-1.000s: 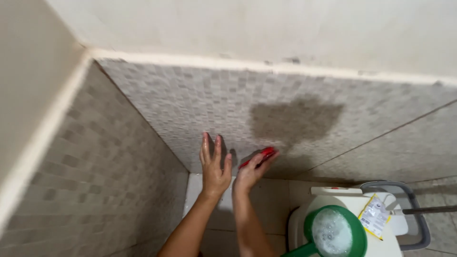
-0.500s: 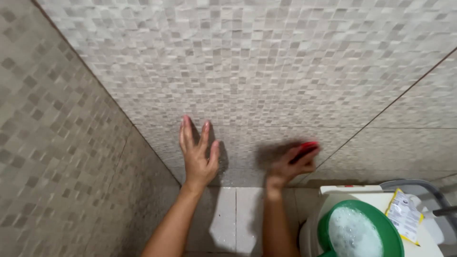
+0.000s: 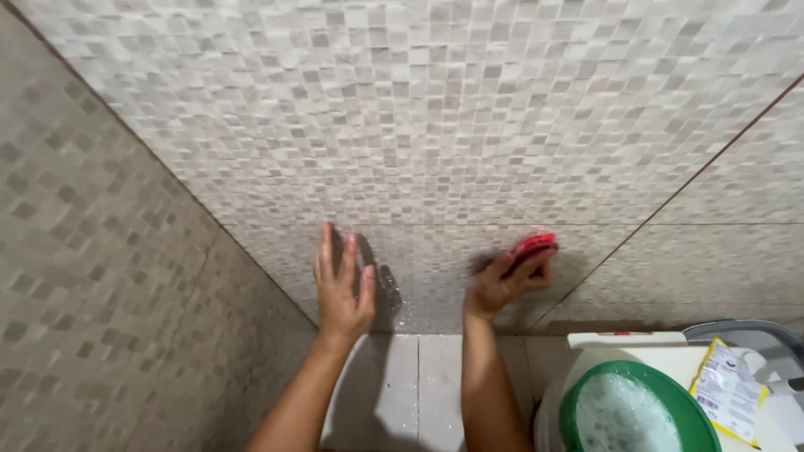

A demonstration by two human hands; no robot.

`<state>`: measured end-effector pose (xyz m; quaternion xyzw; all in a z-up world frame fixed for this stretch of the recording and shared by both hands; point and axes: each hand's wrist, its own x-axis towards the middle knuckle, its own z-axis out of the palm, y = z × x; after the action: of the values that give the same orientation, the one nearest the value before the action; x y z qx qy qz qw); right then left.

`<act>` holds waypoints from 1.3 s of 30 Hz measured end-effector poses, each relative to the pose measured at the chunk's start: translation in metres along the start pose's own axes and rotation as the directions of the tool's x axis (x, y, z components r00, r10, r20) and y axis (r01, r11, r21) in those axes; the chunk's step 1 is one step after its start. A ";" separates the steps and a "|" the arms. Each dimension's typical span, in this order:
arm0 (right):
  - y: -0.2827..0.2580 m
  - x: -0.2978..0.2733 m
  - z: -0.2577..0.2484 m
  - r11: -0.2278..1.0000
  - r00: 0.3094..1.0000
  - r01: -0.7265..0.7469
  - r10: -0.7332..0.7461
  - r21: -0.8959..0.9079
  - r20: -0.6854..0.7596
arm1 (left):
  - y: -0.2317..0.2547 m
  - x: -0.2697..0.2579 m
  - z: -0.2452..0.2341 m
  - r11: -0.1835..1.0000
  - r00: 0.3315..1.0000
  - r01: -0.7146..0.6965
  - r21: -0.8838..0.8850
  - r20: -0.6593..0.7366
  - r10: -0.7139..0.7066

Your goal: Scrubbing bathroom wall tiles using a red brush and soapy water from a scoop.

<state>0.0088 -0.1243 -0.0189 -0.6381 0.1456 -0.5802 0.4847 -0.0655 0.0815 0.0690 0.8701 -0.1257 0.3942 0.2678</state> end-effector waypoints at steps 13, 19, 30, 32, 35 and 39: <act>-0.031 -0.047 -0.029 0.847 0.673 0.525 -0.469 0.078 0.572 | 0.028 0.015 0.003 0.839 0.917 0.379 -0.390 0.278 -0.285; -0.040 -0.033 -0.030 0.915 0.725 0.363 -0.397 0.178 0.562 | 0.017 0.008 0.022 0.818 0.899 0.425 -0.389 0.287 -0.331; -0.004 -0.065 -0.053 0.985 0.913 0.154 -0.114 -0.071 0.392 | 0.001 -0.068 0.086 0.531 0.734 0.679 -0.507 0.450 -0.508; 0.026 -0.078 -0.056 0.941 0.854 -0.337 0.322 -0.038 0.408 | 0.000 -0.069 0.085 0.498 0.693 0.719 -0.484 0.451 -0.562; 0.024 -0.072 -0.053 0.556 0.500 -0.831 0.722 0.030 0.478 | -0.014 -0.100 0.109 0.440 0.660 0.742 -0.506 0.433 -0.614; 0.051 -0.090 -0.054 0.200 0.194 -0.979 0.858 0.039 0.476 | -0.022 -0.139 0.135 0.380 0.519 0.850 -0.365 0.457 -0.723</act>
<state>-0.0450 -0.1057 -0.1209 -0.4134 0.3134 -0.0530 0.8533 -0.0642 0.0245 -0.1176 0.7434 0.1694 0.0639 0.6439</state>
